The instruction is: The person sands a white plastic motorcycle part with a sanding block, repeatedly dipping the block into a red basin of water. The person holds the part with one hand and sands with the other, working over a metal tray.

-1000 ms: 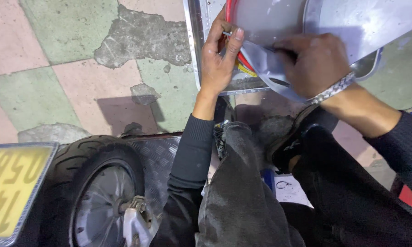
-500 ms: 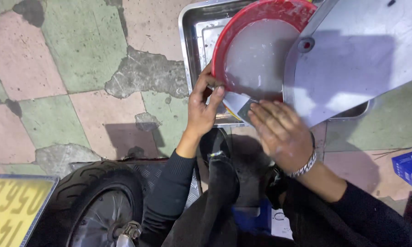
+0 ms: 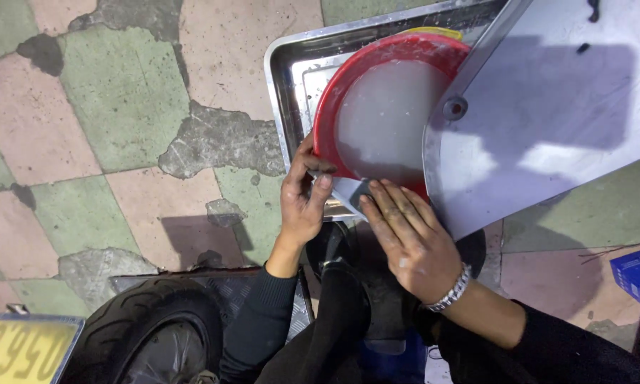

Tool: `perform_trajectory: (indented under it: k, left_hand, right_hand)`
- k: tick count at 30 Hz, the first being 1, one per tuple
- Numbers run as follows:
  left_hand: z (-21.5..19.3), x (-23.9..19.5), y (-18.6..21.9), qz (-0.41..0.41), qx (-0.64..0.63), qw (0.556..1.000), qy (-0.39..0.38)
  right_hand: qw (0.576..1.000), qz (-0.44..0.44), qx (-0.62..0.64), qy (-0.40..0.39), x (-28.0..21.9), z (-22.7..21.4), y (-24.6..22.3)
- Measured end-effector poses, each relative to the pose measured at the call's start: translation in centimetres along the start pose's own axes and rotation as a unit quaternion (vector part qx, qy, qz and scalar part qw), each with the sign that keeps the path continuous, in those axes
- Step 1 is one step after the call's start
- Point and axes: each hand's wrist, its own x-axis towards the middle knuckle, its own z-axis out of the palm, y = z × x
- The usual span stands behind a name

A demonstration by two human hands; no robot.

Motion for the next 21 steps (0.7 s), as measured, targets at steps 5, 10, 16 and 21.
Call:
perform_trajectory:
  k: [5, 10, 16, 21]
  left_hand:
    - [0.0, 0.0, -0.1, 0.004, -0.013, 1.0, -0.001]
    - [0.0, 0.0, -0.2, 0.01, -0.007, 1.0, -0.007]
    - [0.1, -0.4, -0.3, 0.013, -0.012, 1.0, 0.002]
    - [-0.1, -0.1, -0.1, 0.016, 0.001, 1.0, -0.003]
  right_hand:
    - [0.998, 0.031, 0.02, 0.04, 1.5, 0.3, 0.1]
    - [0.997, 0.026, -0.063, 0.021, 0.0, -1.4, -0.1]
    - [0.997, 0.018, -0.077, 0.019, -0.4, 0.0, 0.0]
    - [0.999, 0.04, -0.015, 0.008, -0.1, 0.1, 0.0]
